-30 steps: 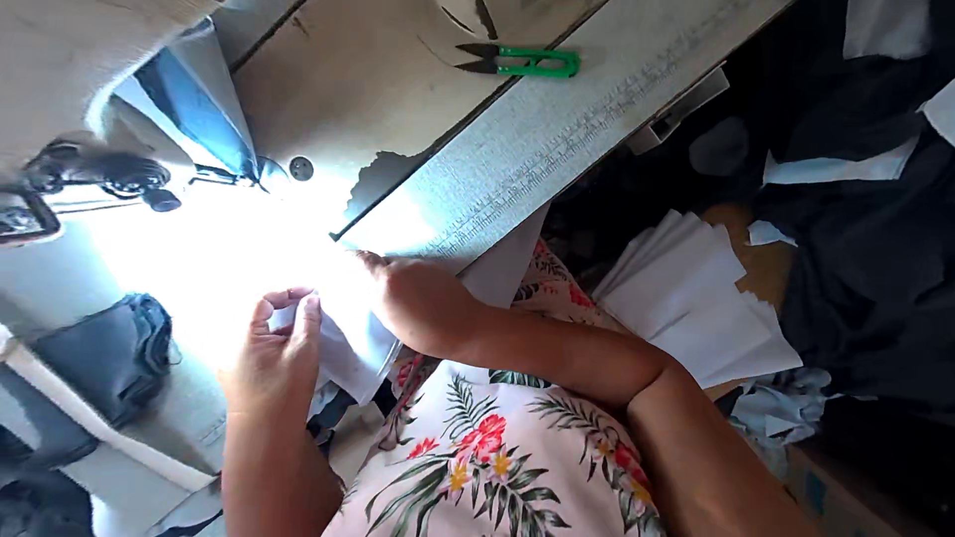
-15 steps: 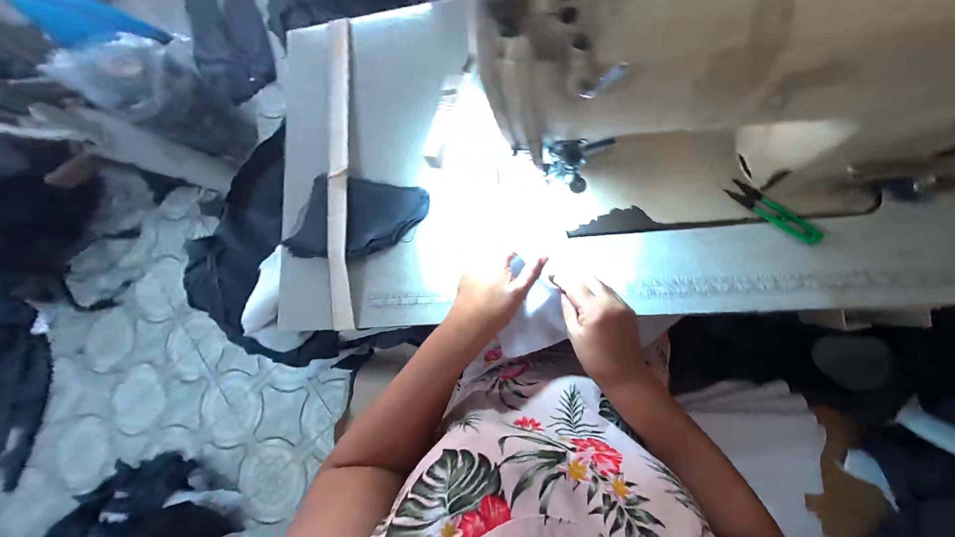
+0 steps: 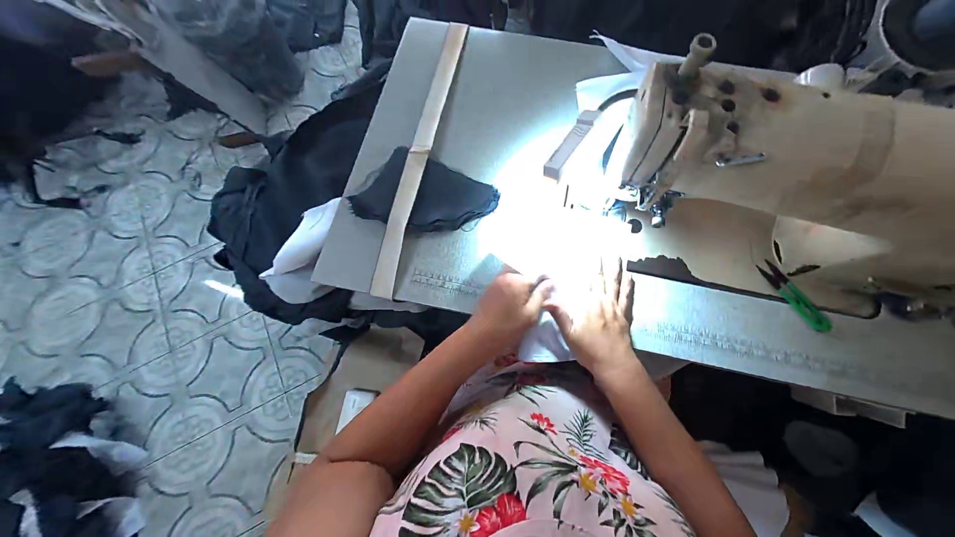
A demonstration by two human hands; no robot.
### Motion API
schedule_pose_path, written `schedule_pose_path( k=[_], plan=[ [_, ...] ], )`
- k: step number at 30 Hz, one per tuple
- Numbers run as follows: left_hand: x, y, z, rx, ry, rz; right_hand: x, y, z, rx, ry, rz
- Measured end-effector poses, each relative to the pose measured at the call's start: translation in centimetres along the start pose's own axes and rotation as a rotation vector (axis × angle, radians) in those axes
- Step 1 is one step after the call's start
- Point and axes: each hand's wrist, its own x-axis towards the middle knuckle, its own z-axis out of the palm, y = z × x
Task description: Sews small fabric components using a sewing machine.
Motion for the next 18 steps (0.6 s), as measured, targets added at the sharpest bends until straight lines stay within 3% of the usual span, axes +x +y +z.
schedule_pose_path(
  k=[3, 4, 7, 9, 11, 14, 18],
  plan=[
    [-1.0, -0.5, -1.8, -0.054, 0.180, -0.251, -0.3, -0.8, 0.3, -0.107, -0.044, 0.000],
    [-1.1, -0.2, -2.0, -0.032, 0.269, -0.259, -0.4, -0.9, 0.3, -0.123, -0.043, 0.002],
    [-0.8, 1.7, -1.9, 0.087, 0.428, -0.036, -0.3, -1.1, 0.3, -0.173, -0.043, -0.019],
    [-0.1, 3.1, -1.0, 0.185, 0.312, 0.111, -0.2, -1.2, 0.4, -0.207, -0.049, -0.033],
    [1.5, 3.5, 0.2, 0.302, 0.124, 0.135, -0.2, -1.2, 0.3, -0.191, -0.047, -0.033],
    [3.4, 2.2, 0.3, 0.444, -0.252, -0.150, -0.6, -0.9, 0.5, -0.205, -0.028, -0.039],
    [4.0, 1.2, 0.0, 0.525, -0.286, -0.259, -0.5, -0.9, 0.5, -0.210, -0.037, -0.023]
  ],
)
